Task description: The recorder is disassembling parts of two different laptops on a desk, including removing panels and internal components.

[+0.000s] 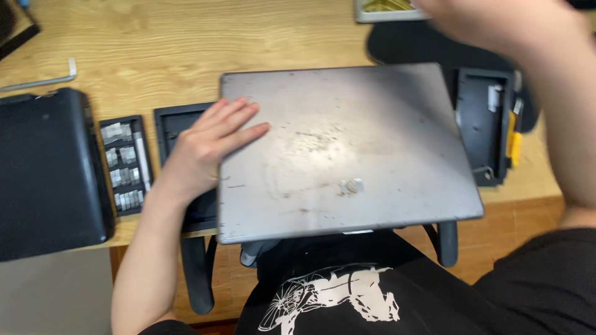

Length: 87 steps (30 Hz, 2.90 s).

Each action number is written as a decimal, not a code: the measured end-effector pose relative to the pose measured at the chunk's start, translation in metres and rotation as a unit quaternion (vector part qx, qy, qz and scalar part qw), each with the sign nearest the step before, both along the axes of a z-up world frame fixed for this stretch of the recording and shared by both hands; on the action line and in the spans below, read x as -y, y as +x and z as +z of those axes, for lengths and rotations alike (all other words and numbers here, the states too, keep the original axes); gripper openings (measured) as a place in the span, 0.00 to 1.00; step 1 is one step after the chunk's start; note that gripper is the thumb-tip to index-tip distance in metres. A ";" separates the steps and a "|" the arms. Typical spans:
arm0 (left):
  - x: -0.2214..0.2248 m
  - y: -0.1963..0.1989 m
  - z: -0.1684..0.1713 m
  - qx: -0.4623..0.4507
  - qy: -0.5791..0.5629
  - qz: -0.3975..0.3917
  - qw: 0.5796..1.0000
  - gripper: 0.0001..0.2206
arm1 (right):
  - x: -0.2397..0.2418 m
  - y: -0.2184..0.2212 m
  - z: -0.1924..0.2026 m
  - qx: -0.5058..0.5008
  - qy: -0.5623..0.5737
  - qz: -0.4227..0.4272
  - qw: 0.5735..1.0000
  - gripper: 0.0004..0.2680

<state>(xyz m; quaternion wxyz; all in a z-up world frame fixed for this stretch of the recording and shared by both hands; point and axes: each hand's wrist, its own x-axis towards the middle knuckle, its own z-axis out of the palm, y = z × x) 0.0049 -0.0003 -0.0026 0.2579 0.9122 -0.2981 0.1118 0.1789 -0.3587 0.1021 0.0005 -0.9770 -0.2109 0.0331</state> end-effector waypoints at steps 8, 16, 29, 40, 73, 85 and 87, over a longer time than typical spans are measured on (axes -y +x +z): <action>0.002 0.010 0.030 -0.057 -0.036 0.042 0.997 0.18 | 0.378 -0.090 -0.159 0.019 0.051 -0.203 0.978 0.23; 0.004 0.008 0.038 -0.079 -0.024 0.049 0.995 0.22 | 0.405 -0.134 -0.250 0.155 0.151 -0.184 0.959 0.17; -0.002 0.008 0.024 -0.082 -0.079 0.024 0.993 0.24 | 0.162 -0.099 -0.072 0.089 0.259 0.045 0.961 0.09; -0.003 0.006 0.016 -0.057 -0.063 0.032 0.996 0.24 | -0.036 0.147 -0.122 -0.086 0.219 0.123 0.964 0.17; -0.007 0.001 0.007 -0.072 -0.100 0.000 0.992 0.27 | -0.091 0.247 -0.197 0.034 0.370 0.091 0.924 0.18; -0.006 0.001 0.010 -0.084 -0.105 0.006 0.991 0.27 | -0.087 0.252 -0.188 -0.002 0.287 0.078 0.955 0.15; -0.006 0.001 0.011 -0.080 -0.101 0.002 0.992 0.27 | -0.085 0.244 -0.181 -0.015 0.276 0.072 0.958 0.16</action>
